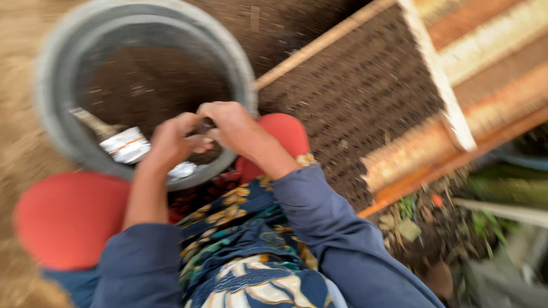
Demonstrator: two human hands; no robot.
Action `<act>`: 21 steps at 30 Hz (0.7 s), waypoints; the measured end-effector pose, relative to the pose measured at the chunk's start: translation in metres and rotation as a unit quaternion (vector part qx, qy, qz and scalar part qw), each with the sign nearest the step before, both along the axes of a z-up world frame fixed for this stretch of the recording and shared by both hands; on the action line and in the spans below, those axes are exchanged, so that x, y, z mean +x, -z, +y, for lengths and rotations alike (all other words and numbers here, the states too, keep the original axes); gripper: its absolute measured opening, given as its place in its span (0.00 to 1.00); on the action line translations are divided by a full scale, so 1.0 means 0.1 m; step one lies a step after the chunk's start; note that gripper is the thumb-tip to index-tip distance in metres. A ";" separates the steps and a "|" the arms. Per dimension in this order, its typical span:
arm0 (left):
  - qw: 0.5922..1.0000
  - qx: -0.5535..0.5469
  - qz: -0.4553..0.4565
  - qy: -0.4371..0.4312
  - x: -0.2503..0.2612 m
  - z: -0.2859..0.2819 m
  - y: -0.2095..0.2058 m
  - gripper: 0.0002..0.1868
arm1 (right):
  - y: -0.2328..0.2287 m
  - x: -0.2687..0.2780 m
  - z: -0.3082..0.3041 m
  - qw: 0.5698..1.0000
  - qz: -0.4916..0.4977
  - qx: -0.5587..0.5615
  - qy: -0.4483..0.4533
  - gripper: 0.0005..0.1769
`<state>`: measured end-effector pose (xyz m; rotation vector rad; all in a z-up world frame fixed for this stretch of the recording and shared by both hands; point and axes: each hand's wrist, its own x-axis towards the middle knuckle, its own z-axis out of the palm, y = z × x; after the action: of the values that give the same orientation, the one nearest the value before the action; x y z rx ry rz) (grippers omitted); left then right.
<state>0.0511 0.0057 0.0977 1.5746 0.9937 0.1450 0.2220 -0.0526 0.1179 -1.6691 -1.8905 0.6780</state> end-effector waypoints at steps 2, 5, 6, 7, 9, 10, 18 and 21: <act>0.999 -0.023 -0.015 0.020 0.31 -0.06 -0.10 0.21 | -0.27 0.28 -0.24 0.998 -0.009 -0.008 0.058 0.19; 0.992 0.063 -0.015 0.109 0.92 -0.19 -0.29 0.21 | -0.49 0.89 -0.78 0.991 -0.031 0.041 0.121 0.18; 0.970 0.170 -0.005 0.176 1.06 -0.26 -0.36 0.20 | -0.52 1.05 -0.98 0.986 -0.043 0.096 0.127 0.19; 0.968 0.167 -0.007 0.187 1.37 -0.44 -0.28 0.20 | -0.66 1.23 -1.30 0.985 -0.045 0.093 0.137 0.19; 0.914 0.313 -0.016 0.258 1.94 -0.77 -0.15 0.26 | -0.94 1.55 -1.87 0.961 -0.073 0.018 0.268 0.19; 0.913 0.311 -0.015 0.262 2.17 -1.04 -0.14 0.26 | -0.90 1.73 -2.17 0.960 -0.071 0.016 0.271 0.19; 0.798 0.346 -0.042 0.492 3.09 -2.94 0.38 0.10 | 0.57 2.61 -4.15 0.805 -0.226 -0.212 0.506 0.16; 0.736 0.363 0.045 0.570 3.09 -3.13 0.45 0.21 | 0.56 2.39 -4.02 0.768 -0.219 -0.339 0.498 0.19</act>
<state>0.3603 -0.3073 0.0526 2.6753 -0.1864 -0.4686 0.4611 -0.4545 0.0617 -3.1033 -0.6478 0.5260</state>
